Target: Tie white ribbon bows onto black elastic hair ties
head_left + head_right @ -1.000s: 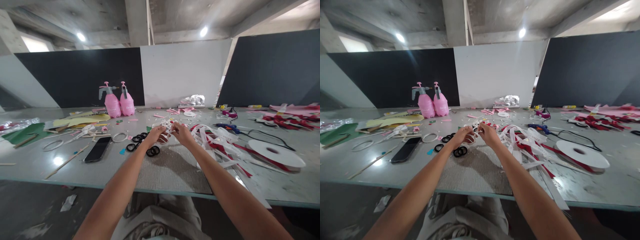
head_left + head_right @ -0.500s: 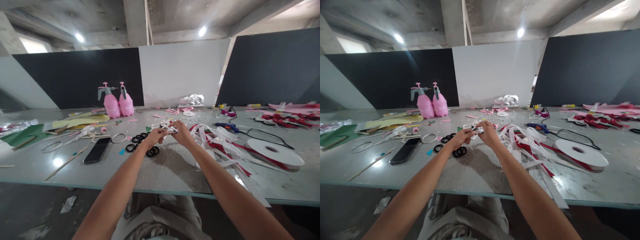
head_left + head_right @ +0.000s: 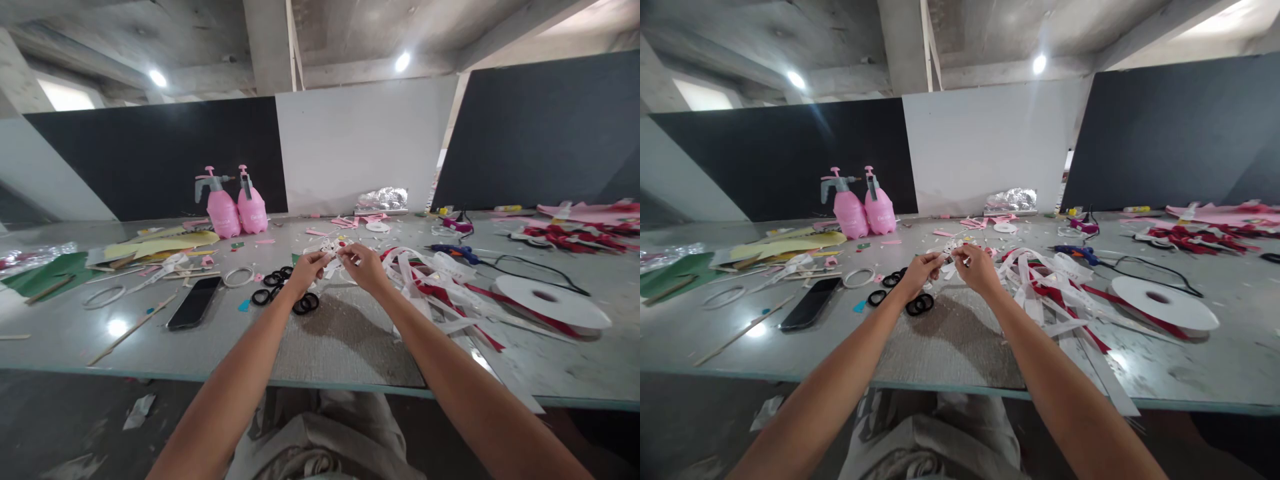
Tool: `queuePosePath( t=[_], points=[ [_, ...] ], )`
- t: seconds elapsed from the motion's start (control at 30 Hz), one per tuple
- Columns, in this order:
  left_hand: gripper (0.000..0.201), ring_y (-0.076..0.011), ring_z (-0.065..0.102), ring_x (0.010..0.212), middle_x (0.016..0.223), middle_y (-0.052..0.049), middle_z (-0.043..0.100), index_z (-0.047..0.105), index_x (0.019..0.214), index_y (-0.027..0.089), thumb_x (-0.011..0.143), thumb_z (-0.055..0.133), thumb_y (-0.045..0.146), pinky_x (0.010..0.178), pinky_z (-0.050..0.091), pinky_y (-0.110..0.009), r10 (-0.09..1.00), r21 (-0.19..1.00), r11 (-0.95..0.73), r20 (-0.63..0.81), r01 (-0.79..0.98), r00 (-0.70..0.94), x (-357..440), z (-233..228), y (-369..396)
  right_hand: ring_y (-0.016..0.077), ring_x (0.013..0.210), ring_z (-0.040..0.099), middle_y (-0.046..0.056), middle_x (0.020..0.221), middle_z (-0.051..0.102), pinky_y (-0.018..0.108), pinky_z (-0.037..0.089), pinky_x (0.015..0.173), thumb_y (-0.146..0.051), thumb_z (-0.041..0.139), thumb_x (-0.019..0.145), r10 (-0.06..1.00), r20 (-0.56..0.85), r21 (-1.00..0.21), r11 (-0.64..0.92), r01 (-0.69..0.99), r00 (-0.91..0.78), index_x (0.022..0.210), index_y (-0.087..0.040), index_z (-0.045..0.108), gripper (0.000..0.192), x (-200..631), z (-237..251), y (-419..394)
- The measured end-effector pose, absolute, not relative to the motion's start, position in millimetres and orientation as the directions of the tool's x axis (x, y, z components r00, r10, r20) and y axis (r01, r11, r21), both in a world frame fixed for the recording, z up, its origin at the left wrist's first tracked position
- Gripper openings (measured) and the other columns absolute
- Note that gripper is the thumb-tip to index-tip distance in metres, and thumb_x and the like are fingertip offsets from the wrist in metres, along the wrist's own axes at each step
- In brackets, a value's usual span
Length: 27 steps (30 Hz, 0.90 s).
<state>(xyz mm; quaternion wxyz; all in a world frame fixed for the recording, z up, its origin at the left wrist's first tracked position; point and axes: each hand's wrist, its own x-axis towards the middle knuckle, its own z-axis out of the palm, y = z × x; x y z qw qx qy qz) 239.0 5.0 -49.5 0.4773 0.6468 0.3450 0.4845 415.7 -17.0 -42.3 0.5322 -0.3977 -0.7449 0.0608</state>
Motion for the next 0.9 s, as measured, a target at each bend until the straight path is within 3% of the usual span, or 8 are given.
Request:
queuePosePath(
  t=[0.27,0.43,0.57,0.77,0.9],
  points=[
    [0.037,-0.0065,0.040,0.048,0.054,0.004,0.046,0.070,0.080,0.013,0.070,0.069,0.049,0.050,0.030,-0.022,0.904,0.950,-0.309,0.277,0.049,0.326,240,-47,-2,0.0154,0.069,0.062,0.005,0.081,0.072,0.026,0.046,0.064,-0.032,0.062,0.082,0.729,0.674,-0.547,0.602,0.581,-0.120,0.081,-0.018,0.073,0.018,413,-42,-18],
    [0.041,-0.0059,0.033,0.049,0.051,0.006,0.041,0.072,0.083,0.012,0.068,0.072,0.051,0.050,0.025,-0.022,0.915,0.953,-0.294,0.260,0.068,0.309,240,-47,-3,0.0155,0.067,0.062,0.005,0.078,0.072,0.025,0.044,0.065,-0.028,0.058,0.083,0.728,0.673,-0.514,0.586,0.627,-0.128,0.081,-0.019,0.074,0.019,416,-41,-17],
    [0.045,-0.0056,0.030,0.050,0.053,0.006,0.041,0.073,0.087,0.012,0.068,0.072,0.053,0.050,0.023,-0.022,0.907,0.952,-0.299,0.265,0.059,0.326,241,-48,-3,0.0149,0.063,0.059,0.004,0.070,0.069,0.024,0.041,0.063,-0.020,0.056,0.079,0.711,0.680,-0.419,0.578,0.700,-0.180,0.075,-0.018,0.072,0.017,418,-39,-17],
    [0.040,-0.0095,0.046,0.064,0.068,0.001,0.059,0.075,0.084,0.013,0.073,0.068,0.050,0.061,0.033,-0.022,0.875,0.902,-0.411,0.348,0.135,0.336,242,-51,-3,0.0178,0.073,0.060,0.007,0.074,0.069,0.027,0.041,0.072,-0.013,0.055,0.074,0.670,0.679,-0.233,0.585,0.777,-0.301,0.073,-0.016,0.069,0.015,416,-39,-11],
    [0.036,-0.0098,0.046,0.064,0.071,0.000,0.061,0.075,0.085,0.013,0.072,0.069,0.045,0.060,0.033,-0.022,0.879,0.893,-0.424,0.366,0.148,0.307,242,-51,-2,0.0157,0.065,0.058,0.004,0.069,0.067,0.025,0.040,0.065,-0.014,0.056,0.072,0.749,0.628,-0.379,0.533,0.757,-0.212,0.074,-0.016,0.068,0.012,417,-41,-7]
  ],
)
